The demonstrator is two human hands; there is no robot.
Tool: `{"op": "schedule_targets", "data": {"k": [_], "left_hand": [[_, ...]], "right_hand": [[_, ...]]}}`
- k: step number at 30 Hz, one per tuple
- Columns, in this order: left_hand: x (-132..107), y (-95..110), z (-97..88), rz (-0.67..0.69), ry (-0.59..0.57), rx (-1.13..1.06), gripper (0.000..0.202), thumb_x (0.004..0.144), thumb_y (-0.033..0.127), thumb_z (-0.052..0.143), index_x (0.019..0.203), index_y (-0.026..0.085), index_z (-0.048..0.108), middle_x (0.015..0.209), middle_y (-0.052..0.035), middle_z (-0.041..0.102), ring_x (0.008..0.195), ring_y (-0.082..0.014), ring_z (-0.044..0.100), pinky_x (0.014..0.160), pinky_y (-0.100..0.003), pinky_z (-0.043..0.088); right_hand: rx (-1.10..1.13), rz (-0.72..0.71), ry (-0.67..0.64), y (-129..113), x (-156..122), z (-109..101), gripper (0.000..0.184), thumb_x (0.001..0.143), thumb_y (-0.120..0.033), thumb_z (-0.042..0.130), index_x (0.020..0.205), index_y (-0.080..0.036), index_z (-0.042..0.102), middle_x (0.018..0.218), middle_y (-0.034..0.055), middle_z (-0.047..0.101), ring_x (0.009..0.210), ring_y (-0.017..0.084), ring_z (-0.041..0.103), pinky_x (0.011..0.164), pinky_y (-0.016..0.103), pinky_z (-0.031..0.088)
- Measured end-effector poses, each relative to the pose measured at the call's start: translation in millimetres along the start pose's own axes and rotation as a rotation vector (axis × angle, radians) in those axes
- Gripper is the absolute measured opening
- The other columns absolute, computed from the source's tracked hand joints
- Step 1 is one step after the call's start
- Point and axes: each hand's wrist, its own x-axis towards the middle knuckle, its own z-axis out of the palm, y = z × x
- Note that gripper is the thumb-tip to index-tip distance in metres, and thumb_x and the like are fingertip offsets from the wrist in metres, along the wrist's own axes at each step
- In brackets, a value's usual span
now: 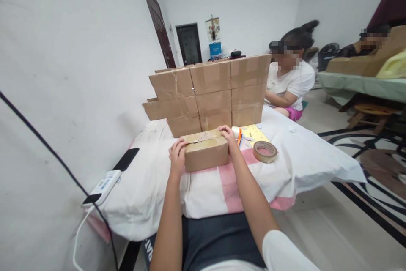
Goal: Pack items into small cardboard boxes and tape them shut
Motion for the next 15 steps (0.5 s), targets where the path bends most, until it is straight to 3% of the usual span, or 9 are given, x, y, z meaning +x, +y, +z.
{"op": "schedule_targets", "data": {"k": [15], "left_hand": [[5, 24, -16.5, -0.153, -0.171, 0.165, 0.035, 0.092, 0.029, 0.040, 0.105, 0.035, 0.072, 0.146, 0.0058, 0.053, 0.135, -0.0298, 0.039, 0.113, -0.055, 0.028]], "right_hand": [[-0.115, 0.002, -0.001, 0, 14, 1, 0.017, 0.057, -0.025, 0.059, 0.069, -0.023, 0.048, 0.070, -0.0046, 0.050, 0.065, 0.014, 0.045, 0.062, 0.026, 0.034]]}}
